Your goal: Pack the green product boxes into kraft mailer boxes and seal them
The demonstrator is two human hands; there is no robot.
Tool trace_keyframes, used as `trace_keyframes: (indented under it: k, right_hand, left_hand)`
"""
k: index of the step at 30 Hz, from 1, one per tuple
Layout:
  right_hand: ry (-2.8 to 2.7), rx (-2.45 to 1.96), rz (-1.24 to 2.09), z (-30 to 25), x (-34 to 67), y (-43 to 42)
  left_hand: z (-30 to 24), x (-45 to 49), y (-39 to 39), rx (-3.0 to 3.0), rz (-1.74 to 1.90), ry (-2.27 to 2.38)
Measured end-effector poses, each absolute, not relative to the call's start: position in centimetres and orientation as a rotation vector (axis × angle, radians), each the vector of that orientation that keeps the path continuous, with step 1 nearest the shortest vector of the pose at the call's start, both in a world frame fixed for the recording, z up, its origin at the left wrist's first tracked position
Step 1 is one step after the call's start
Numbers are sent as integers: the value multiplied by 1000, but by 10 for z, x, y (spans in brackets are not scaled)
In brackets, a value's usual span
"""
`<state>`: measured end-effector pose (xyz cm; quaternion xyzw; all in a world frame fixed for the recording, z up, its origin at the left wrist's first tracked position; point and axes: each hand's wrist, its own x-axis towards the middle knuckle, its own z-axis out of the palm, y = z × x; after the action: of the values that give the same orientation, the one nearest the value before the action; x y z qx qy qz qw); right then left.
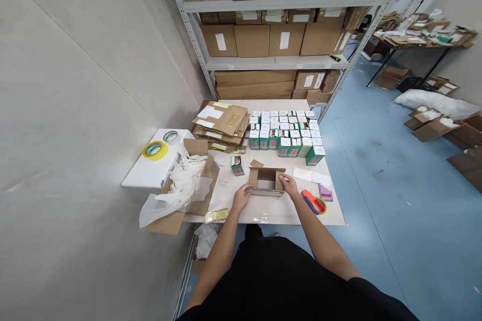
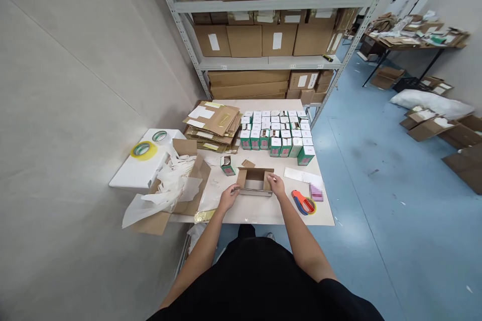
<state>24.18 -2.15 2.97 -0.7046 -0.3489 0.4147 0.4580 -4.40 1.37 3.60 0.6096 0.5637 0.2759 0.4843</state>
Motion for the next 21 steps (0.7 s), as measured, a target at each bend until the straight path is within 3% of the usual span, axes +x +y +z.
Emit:
trace_keyframes:
  k: [9, 17, 21]
  right_hand:
    - [-761, -1633, 1294, 26, 244, -51]
    - [-927, -1930, 1011, 8, 232, -60]
    - [-926, -2060, 977, 7, 232, -57]
  left_hand:
    - [42, -29, 12, 1566, 700, 1543]
    - [47, -12, 17, 1615, 528, 1902]
    - [64, -3, 31, 1959, 378, 1900]
